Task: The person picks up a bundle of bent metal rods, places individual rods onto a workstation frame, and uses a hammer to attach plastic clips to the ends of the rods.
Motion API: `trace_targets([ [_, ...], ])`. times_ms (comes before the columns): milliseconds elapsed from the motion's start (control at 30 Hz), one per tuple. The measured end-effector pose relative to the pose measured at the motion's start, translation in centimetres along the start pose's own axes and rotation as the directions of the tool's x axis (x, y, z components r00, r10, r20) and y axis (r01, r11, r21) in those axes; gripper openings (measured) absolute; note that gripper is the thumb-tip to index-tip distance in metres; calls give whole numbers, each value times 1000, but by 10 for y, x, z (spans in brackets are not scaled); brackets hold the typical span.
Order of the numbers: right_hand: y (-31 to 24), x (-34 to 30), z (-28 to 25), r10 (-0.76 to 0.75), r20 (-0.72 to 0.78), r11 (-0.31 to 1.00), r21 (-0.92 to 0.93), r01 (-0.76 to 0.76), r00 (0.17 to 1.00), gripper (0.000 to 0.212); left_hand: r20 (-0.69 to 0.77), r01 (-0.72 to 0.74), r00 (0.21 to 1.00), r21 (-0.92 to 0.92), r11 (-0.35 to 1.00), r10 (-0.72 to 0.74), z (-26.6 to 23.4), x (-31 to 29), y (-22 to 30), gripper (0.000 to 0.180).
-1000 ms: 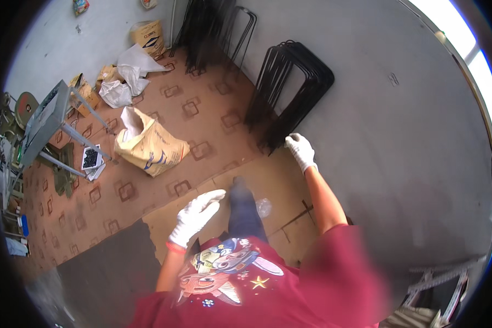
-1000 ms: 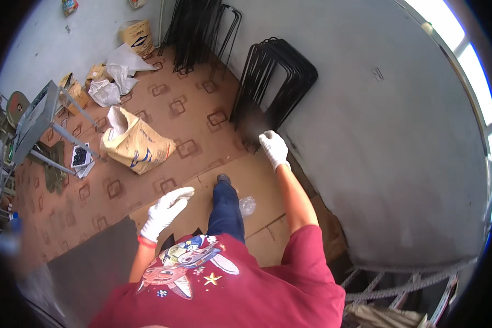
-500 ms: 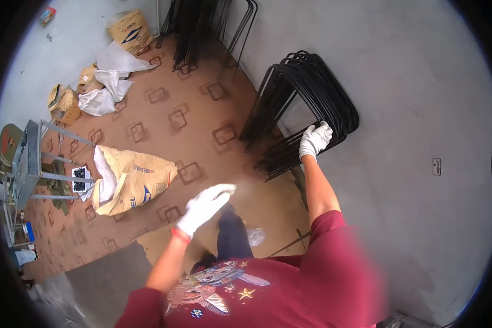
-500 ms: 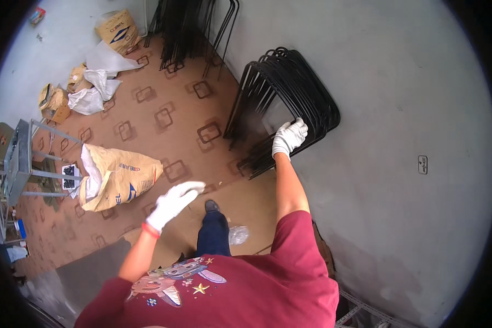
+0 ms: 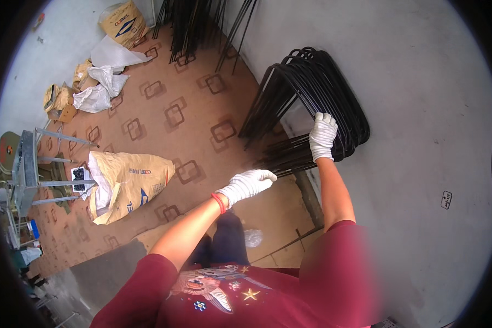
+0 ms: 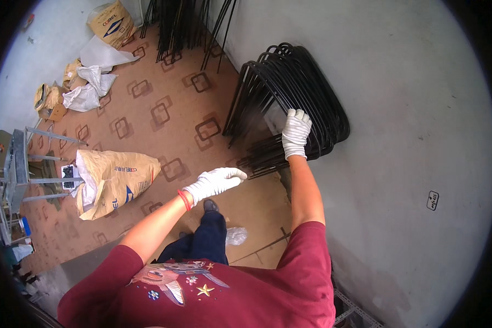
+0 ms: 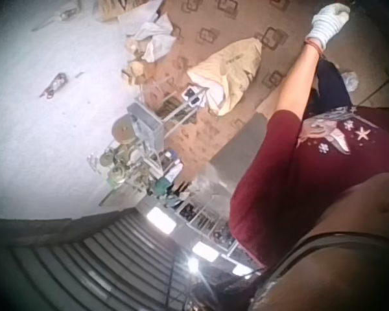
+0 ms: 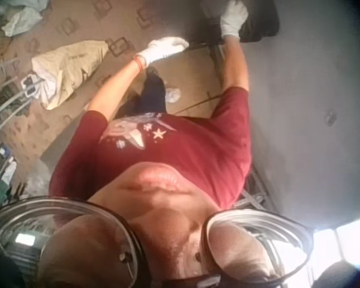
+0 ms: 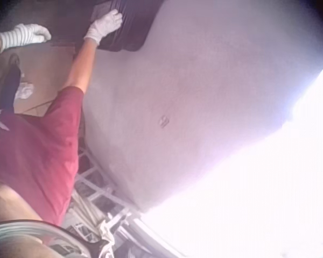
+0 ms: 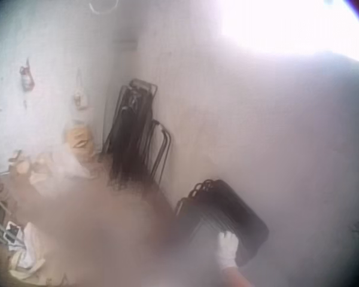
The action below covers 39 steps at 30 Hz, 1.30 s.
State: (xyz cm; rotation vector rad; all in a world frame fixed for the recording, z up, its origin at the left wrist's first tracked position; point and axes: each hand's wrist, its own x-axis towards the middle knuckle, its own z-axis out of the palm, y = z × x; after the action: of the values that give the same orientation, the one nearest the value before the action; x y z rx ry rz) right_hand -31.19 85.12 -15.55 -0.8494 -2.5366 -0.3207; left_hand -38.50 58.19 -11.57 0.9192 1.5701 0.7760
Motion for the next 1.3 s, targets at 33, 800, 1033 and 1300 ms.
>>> trace_targets([
  [33,-1,4,-3,0,55,1000,8,0,999,20,4,13,1000,3,1000,-13,2,3,-3,33],
  [800,-29,2,4,202,106,977,49,-208,974,64,-255,-91,966,-520,849,-52,-19,124,30,52],
  [1033,-29,14,19,309,127,951,-29,-308,942,31,-39,-41,998,-998,57,45,-13,238,44,21],
  [1300,-28,-5,-10,339,193,915,158,-371,921,41,-101,-114,989,-986,-123,-110,-25,252,61,17],
])
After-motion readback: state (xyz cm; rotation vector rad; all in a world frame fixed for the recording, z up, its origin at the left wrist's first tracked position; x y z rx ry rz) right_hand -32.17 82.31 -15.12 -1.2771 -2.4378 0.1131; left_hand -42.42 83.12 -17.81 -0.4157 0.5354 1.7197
